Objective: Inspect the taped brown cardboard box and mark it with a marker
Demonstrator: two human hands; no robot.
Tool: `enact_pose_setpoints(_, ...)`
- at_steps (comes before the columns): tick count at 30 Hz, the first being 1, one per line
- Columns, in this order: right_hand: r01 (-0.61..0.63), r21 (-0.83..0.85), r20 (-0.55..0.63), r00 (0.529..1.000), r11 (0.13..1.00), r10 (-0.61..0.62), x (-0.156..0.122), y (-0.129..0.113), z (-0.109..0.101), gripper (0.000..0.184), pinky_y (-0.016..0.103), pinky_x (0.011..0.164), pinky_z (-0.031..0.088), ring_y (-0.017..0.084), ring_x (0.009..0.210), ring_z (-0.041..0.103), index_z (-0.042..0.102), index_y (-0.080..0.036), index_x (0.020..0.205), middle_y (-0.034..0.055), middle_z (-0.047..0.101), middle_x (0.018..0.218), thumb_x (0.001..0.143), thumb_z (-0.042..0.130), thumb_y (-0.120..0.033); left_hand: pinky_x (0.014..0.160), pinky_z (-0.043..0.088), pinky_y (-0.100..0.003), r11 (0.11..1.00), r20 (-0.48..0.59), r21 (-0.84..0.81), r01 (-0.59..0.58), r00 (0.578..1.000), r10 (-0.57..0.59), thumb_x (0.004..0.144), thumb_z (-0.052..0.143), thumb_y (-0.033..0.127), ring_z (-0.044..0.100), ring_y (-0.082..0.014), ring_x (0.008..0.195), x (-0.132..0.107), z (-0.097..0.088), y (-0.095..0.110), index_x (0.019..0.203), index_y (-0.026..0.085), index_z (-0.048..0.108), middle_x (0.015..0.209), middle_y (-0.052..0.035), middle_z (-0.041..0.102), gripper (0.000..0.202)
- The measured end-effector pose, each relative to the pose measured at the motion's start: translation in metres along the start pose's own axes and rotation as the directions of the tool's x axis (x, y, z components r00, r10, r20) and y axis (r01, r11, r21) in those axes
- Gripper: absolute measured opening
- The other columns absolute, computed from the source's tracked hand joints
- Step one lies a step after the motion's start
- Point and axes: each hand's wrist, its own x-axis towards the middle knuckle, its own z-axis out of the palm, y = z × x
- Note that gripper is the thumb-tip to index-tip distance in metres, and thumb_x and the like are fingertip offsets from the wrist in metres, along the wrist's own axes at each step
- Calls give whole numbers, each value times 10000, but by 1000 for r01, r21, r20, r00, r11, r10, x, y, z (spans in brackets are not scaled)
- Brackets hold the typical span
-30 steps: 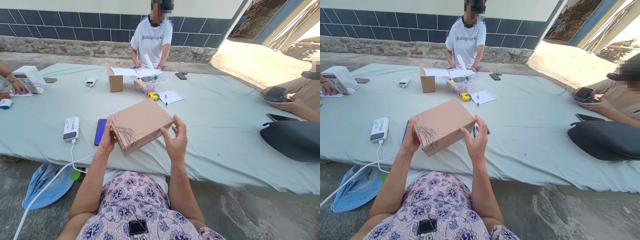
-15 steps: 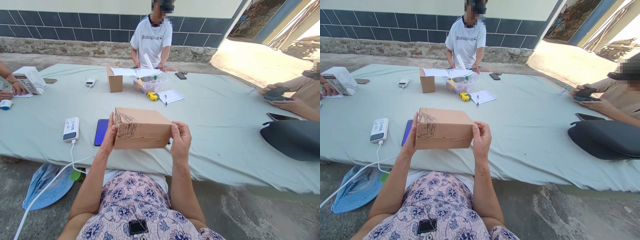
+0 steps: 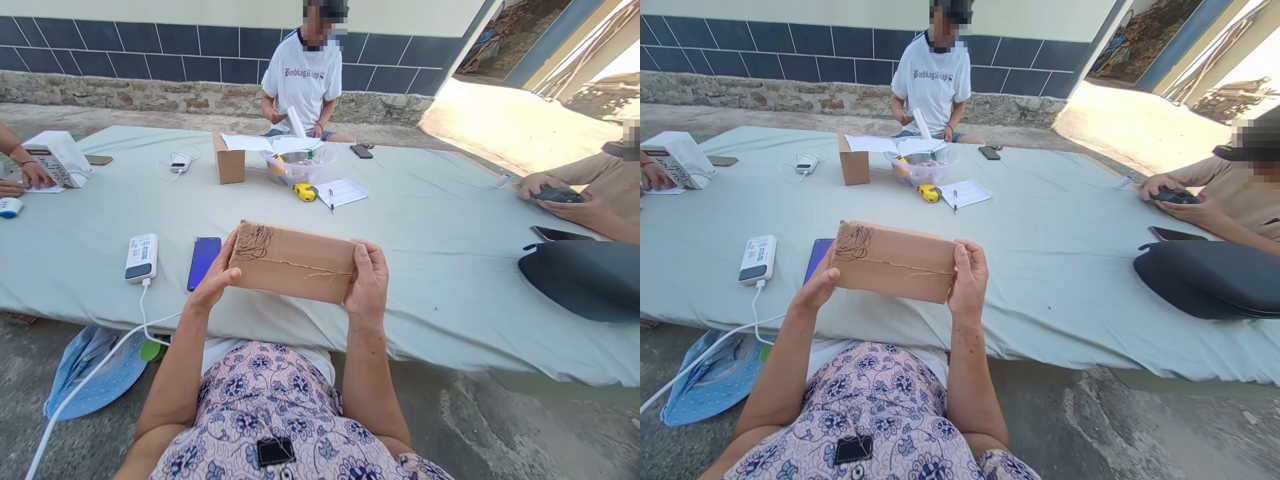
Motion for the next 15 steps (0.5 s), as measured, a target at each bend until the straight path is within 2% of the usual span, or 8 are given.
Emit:
enact_pose_setpoints(4, -26, 58, 54, 998, 998, 23, -4, -1, 4, 534, 262, 661, 508, 139, 782, 597, 661, -241, 1038, 7, 664, 970, 702, 806, -629, 1142, 456, -477, 995, -123, -100, -22, 992, 9, 773, 704, 692, 506, -369, 1425, 5, 3, -6, 1400, 245, 631, 1439, -123, 642, 774)
enact_pose_setpoints(7, 21, 45, 113, 993, 999, -26, -5, 0, 5, 518, 285, 727, 540, 153, 842, 629, 682, -248, 1121, 19, 678, 1008, 749, 794, -590, 992, 533, -441, 986, -232, -156, 63, 968, -98, 789, 667, 685, 576, -338, 1320, 7, 4, -9, 1241, 288, 700, 1338, -87, 696, 603)
enact_pose_setpoints(11, 122, -47, 189, 976, 991, -111, -4, 6, 2, 564, 309, 776, 559, 177, 926, 646, 659, -267, 1262, 56, 680, 1130, 800, 755, -577, 805, 520, -384, 950, -333, -209, 233, 896, -293, 714, 658, 747, 610, -321, 1169, 9, 4, -10, 1147, 296, 686, 1301, -77, 691, 626)
enact_pose_setpoints(15, 228, -152, 305, 937, 962, -174, -4, 6, -5, 596, 364, 871, 572, 211, 1045, 620, 625, -297, 1336, 89, 640, 1308, 827, 732, -588, 807, 488, -404, 907, -344, -265, 326, 847, -405, 713, 588, 824, 594, -316, 1108, 12, 5, -8, 1175, 300, 647, 1336, -83, 664, 702)
